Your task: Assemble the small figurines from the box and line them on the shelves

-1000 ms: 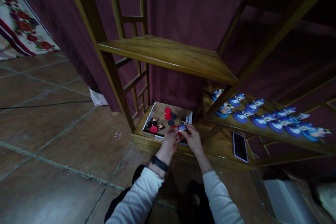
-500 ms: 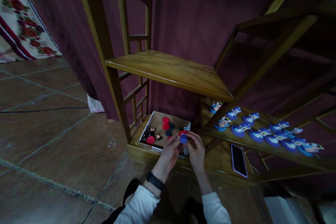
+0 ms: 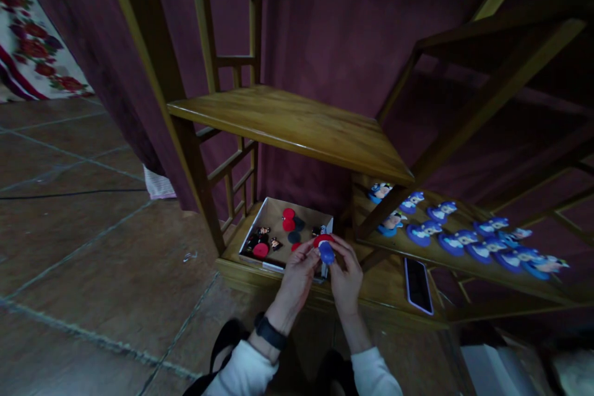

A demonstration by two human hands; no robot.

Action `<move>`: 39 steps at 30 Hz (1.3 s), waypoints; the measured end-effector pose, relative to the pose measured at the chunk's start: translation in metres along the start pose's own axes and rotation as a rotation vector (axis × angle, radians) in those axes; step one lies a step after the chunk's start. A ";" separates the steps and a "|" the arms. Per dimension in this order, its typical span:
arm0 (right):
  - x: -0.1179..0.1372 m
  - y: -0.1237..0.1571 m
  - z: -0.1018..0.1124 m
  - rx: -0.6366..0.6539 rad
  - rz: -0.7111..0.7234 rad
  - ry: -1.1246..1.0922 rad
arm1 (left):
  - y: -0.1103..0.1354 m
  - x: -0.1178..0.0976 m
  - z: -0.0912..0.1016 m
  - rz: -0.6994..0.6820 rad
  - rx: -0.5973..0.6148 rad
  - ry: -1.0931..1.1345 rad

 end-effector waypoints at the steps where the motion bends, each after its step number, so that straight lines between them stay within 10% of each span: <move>1: -0.001 0.000 0.001 -0.011 -0.005 -0.001 | 0.000 0.001 -0.001 -0.005 0.003 -0.011; 8: -0.021 -0.002 -0.012 0.019 -0.121 -0.063 | -0.006 0.009 0.012 -0.017 -0.081 0.015; 18: -0.061 0.013 -0.036 0.157 -0.451 -0.360 | -0.007 0.023 0.052 0.301 -0.260 0.097; 39: -0.069 0.018 -0.041 0.200 -0.540 -0.519 | -0.006 0.007 0.041 -0.024 -0.252 -0.247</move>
Point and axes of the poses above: each hand's wrist, its own y-axis away from the middle knuckle, its own z-axis out of the back of the hand, x = y × z, the point moved 7 cm from there along -y, towards the middle knuckle, and after that the axes turned 4 degrees about x, right-handed, at the moved point
